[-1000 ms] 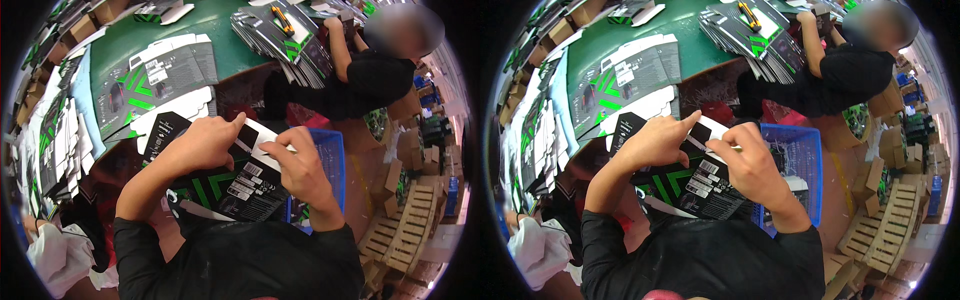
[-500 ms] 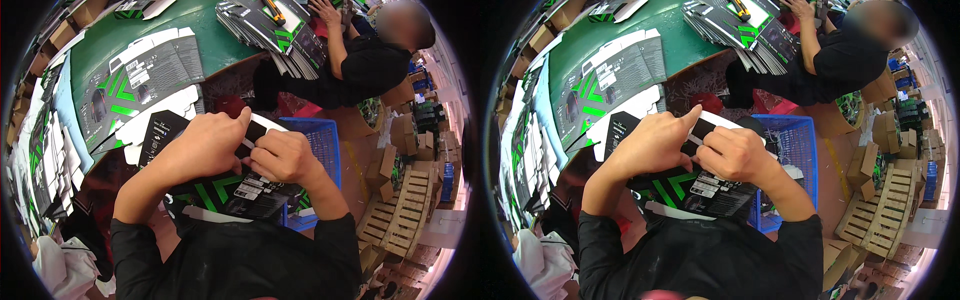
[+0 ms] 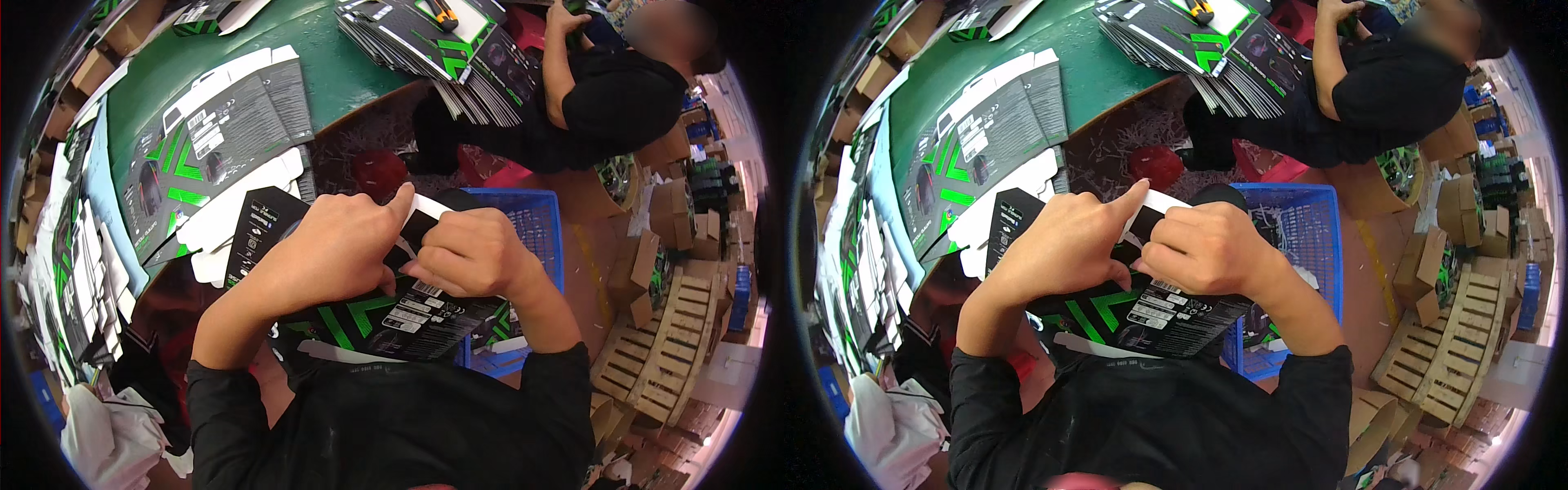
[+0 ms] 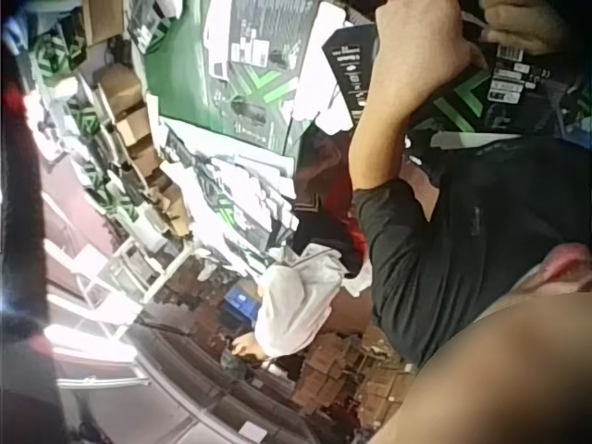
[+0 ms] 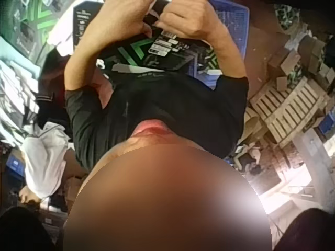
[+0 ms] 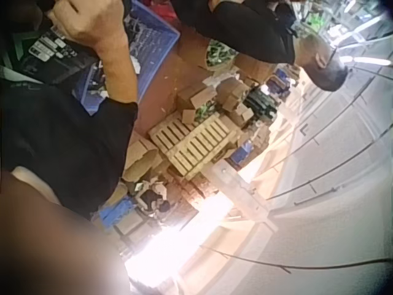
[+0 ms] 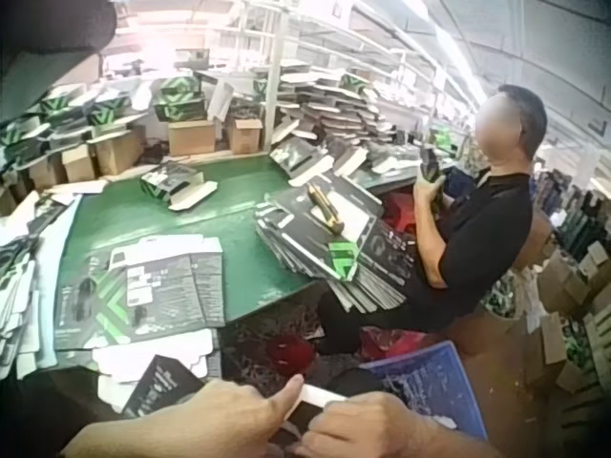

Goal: Assembling and folding cardboard boxes for electronic peripheral packaging.

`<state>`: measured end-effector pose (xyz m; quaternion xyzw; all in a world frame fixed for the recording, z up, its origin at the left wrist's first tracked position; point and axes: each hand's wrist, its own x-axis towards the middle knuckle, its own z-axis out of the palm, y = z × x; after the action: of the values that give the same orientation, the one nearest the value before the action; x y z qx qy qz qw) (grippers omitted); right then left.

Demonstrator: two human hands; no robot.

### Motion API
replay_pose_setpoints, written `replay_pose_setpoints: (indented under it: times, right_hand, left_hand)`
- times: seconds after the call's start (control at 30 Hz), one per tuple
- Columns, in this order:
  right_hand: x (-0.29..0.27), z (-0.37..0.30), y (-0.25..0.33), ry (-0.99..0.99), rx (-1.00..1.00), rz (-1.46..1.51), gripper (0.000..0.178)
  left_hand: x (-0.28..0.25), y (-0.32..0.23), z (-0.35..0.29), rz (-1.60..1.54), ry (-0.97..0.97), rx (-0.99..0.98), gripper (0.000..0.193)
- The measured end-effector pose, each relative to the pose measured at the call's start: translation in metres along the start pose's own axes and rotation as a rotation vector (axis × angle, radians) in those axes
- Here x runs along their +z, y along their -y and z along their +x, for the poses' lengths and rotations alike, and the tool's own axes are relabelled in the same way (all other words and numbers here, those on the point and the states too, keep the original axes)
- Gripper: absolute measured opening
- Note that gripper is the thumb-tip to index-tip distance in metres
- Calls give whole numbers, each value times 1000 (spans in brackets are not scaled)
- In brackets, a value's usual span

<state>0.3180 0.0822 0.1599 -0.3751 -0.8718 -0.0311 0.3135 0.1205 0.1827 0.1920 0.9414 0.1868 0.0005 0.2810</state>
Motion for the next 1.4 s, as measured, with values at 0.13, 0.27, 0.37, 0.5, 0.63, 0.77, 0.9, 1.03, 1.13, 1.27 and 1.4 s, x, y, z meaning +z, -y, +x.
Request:
replay_pose_setpoints:
  times: [0.13, 0.27, 0.37, 0.5, 0.63, 0.77, 0.9, 1.03, 1.13, 1.27, 1.4]
  right_hand:
    - [-26, 1, 12, -117, 3, 91, 23]
    - [-62, -18, 40, -333, 130, -14, 26]
    - [-75, -46, 48, -553, 327, -219, 26]
    - [-79, -76, 45, -1019, 451, -179, 20]
    - [-53, -47, 29, -979, 759, 110, 16]
    - [-33, -4, 6, -841, 615, -56, 15]
    - [-33, 30, -7, -782, 457, -166, 16]
    - [-28, 42, -11, -727, 402, -211, 20]
    - [-21, 42, -11, -652, 376, -159, 22]
    - [-23, 44, -10, -584, 153, -115, 27]
    - [-28, 40, -8, -512, 18, -128, 32]
  left_hand:
    - [-1, 5, 8, -4, -24, 46, 98]
    - [-1, 14, 15, -213, -207, -15, 97]
    - [12, 41, 16, -677, -467, 34, 89]
    - [54, 66, 45, -1546, -632, -161, 62]
    - [128, 169, 94, -1960, 548, 616, 62]
    - [115, 189, 101, -1905, 546, 634, 62]
    - [112, 191, 87, -1911, 524, 625, 62]
    - [107, 194, 72, -1918, 482, 631, 62]
    - [103, 195, 62, -1920, 458, 639, 62]
    - [101, 191, 55, -1933, 461, 653, 62]
    - [105, 181, 50, -1964, 488, 654, 62]
